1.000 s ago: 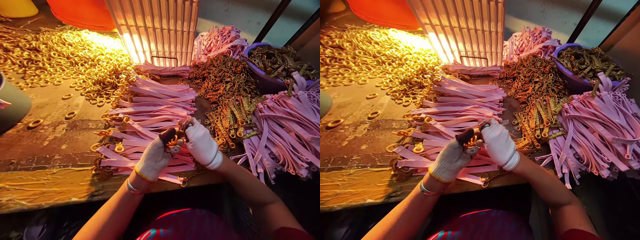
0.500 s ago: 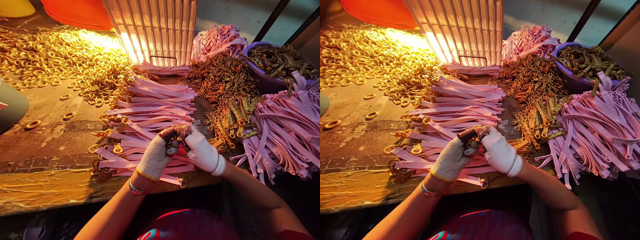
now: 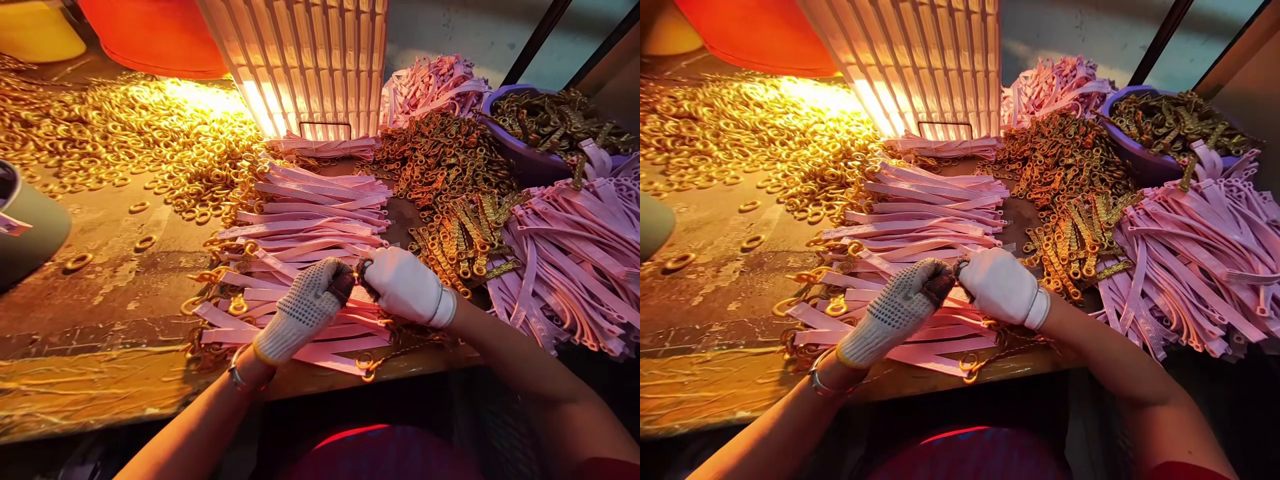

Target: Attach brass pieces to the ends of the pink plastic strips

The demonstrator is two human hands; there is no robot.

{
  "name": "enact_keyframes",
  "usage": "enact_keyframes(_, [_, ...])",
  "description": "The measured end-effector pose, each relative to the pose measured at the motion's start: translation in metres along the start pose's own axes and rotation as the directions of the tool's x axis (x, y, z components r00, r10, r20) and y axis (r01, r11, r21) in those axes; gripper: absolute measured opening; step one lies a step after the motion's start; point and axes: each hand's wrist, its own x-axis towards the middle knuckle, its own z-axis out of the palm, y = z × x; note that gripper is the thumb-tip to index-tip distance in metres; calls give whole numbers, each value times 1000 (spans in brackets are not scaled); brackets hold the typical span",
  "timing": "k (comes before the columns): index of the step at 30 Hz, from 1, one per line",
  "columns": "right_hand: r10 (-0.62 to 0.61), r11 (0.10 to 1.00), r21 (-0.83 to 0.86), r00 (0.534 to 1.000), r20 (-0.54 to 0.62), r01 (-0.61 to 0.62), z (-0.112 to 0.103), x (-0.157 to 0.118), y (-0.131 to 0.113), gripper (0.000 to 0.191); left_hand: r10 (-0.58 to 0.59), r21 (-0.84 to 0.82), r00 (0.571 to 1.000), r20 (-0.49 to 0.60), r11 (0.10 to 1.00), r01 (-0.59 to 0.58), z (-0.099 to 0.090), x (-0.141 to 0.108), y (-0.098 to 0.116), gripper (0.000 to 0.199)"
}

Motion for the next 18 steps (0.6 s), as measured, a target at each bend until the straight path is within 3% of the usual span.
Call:
enact_keyframes(5, [-30,993,112,998,53,24,-6,-8,4,16,-3,-56,998,62,998,6,-3,-8,-1,15])
enact_keyframes(9, [70,973,216,996,59,-81,-1,-15,6,19,-188,-359,963,192,900,247,-6,-8,9,26])
enact_keyframes(11, [176,955,241,984,18,-176,7,-20,5,18,-219,-394,936,274,862,317,-8,4,12,32])
enact_keyframes(13, [268,929,273,963,-27,-251,14,-24,4,16,-137,-261,970,201,947,188,-9,26,8,27])
enact_keyframes(15, [313,907,318,948,-66,-277,18,-28,2,15,40,-3,997,67,999,-40,-6,52,-1,18])
enact_keyframes(16, [319,901,335,944,-84,-274,19,-29,0,17,133,128,991,33,982,-136,-4,65,-5,21])
enact_keyframes(18, [300,905,344,948,-104,-249,18,-31,-4,22,232,321,970,73,915,-243,1,88,-12,36])
